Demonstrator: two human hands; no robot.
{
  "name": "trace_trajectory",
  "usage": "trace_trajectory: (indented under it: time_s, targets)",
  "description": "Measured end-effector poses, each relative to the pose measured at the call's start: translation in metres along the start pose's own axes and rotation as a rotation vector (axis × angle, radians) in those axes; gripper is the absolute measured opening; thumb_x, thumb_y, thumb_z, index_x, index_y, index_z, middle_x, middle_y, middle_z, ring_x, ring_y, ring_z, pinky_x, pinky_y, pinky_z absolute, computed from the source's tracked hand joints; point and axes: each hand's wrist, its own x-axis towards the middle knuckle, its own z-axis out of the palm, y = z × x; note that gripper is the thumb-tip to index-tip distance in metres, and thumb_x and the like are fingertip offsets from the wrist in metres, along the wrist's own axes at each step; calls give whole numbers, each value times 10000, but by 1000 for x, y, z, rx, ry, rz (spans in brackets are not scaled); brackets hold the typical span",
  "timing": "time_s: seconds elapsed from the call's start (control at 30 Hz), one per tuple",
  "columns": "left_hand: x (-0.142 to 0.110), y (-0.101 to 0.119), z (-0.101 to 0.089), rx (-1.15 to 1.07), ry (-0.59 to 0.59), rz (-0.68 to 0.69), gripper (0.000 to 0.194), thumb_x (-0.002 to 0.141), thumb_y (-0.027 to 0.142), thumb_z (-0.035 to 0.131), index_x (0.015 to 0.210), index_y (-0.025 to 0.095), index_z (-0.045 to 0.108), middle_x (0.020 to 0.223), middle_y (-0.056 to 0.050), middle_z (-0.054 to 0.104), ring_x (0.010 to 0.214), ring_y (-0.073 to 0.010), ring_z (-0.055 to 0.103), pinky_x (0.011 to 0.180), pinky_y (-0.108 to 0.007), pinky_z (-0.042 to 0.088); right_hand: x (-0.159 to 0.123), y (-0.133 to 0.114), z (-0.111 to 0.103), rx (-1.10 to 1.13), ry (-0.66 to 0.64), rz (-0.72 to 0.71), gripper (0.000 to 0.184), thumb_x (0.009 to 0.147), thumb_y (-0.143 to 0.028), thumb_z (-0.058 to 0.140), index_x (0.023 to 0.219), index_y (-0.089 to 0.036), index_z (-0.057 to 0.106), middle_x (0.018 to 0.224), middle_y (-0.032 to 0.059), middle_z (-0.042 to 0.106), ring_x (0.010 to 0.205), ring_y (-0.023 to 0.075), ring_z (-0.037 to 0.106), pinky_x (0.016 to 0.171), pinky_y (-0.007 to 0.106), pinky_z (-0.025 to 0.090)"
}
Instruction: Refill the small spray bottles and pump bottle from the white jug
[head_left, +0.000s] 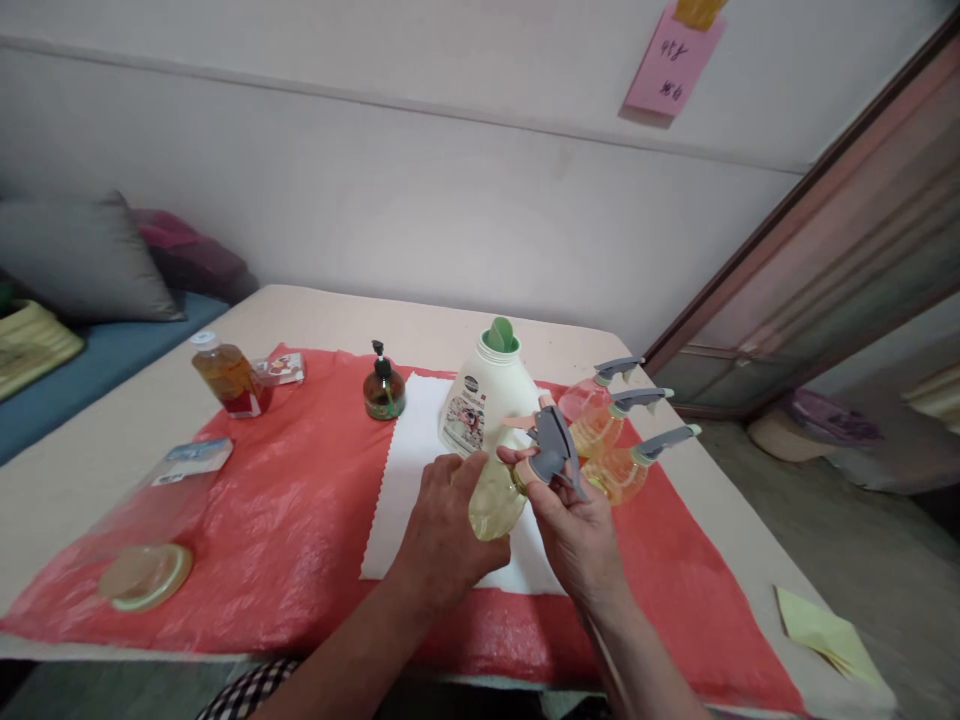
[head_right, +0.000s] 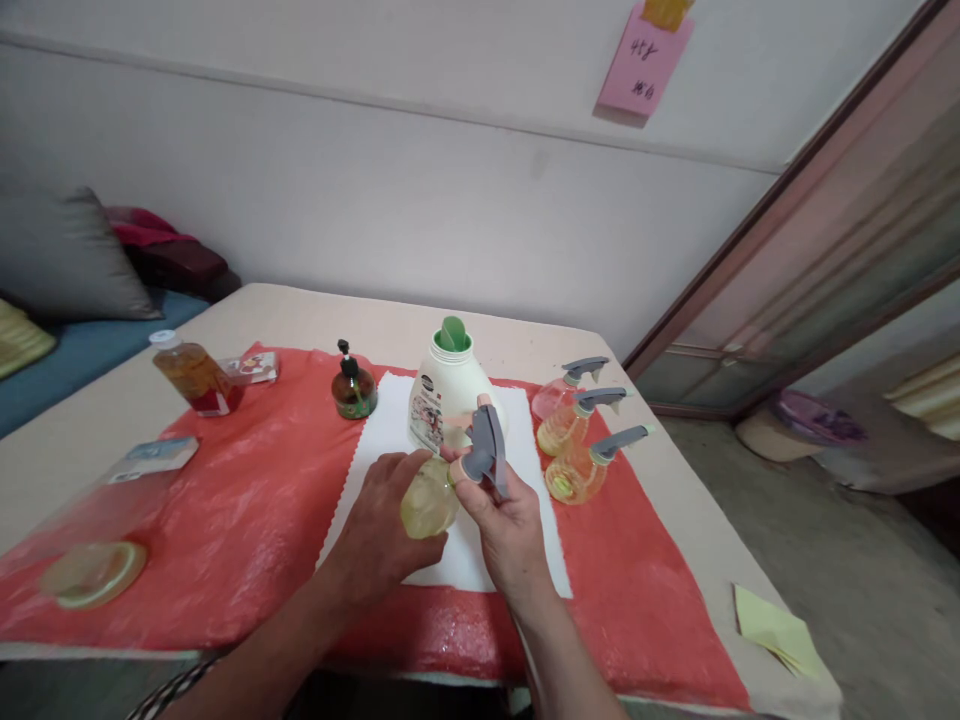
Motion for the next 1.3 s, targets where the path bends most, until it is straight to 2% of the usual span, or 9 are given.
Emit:
trace_trajectory:
  time_s: [0.33, 0.53, 0.63, 0.73, 0.87, 1.0, 1.1, 1.17, 1.3]
  targets:
    - [4, 6, -9, -76, -101, -79, 784, 572, 135, 684, 1315, 262, 470, 1168, -65, 546, 1087, -280, 530, 975, -487, 487, 1, -2, -6, 10, -9, -41, 306, 792, -368, 771, 1082, -288, 715, 1181, 48, 739, 1188, 278, 639, 1071, 472, 458]
    - [-3, 4, 12, 211, 237, 122, 749, 659, 88, 668, 1360, 198, 429, 1196, -128, 488, 1143, -312, 477, 1014, -519, 462, -2, 3, 11, 91, 55, -57, 323, 859, -354, 702, 1172, -294, 648, 1199, 40, 726, 1204, 249, 619, 1086, 483, 442]
    - [-4, 10, 23, 268, 308, 126, 688, 742, 146, 691, 1375, 187, 425, 1209, -151, 484, 1151, -325, 477, 1026, -549, 451, -1, 2, 25, 38, 155, -60, 304, 905, -420, 627, 1172, -276, 660, 1224, 40, 703, 1183, 231, 616, 1058, 432, 455]
    - [-5, 19, 24, 82, 262, 71, 662, 751, 195, 720, 1355, 209, 449, 1211, -138, 526, 1156, -317, 506, 1022, -546, 459, 3, -5, 29, -122, 226, -104, 311, 907, -493, 586, 1030, -242, 721, 1135, 50, 716, 1047, 223, 644, 974, 380, 484]
    - [-6, 27, 11, -416, 61, -48, 761, 707, 221, 731, 1395, 260, 409, 1358, -110, 524, 1268, -299, 508, 1061, -494, 452, 9, -16, 17, -201, 308, -165, 340, 893, -530, 575, 890, -224, 723, 968, 46, 723, 903, 212, 645, 873, 360, 493]
    - [-2, 24, 7, -930, 51, -468, 643, 832, 525, 639, 1382, 285, 408, 1411, -100, 518, 1241, -252, 565, 905, -372, 546, 11, -24, 1, -97, 325, -124, 342, 903, -497, 551, 850, -207, 725, 897, 39, 723, 827, 195, 636, 745, 320, 489]
    - [2, 20, 14, -1204, -380, -814, 706, 847, 768, 428, 1245, 199, 553, 1095, -115, 694, 804, -202, 698, 580, -282, 539, 9, -27, -2, -18, 302, -103, 299, 881, -472, 572, 830, -212, 711, 853, 32, 723, 796, 198, 638, 680, 308, 482]
    - [2, 19, 21, -1340, -570, -874, 808, 799, 841, 389, 1112, 129, 611, 826, -89, 699, 545, -152, 626, 442, -236, 458, 8, -28, 0, 45, 276, -89, 265, 874, -461, 581, 845, -226, 702, 871, 24, 725, 830, 203, 647, 713, 318, 498]
    - [-5, 25, 30, -1326, -247, -638, 650, 782, 707, 612, 1143, 175, 513, 762, 10, 619, 528, -105, 566, 426, -200, 446, 9, -30, 4, 161, 252, -80, 270, 864, -487, 614, 985, -262, 701, 1099, 37, 726, 1063, 225, 634, 954, 398, 487]
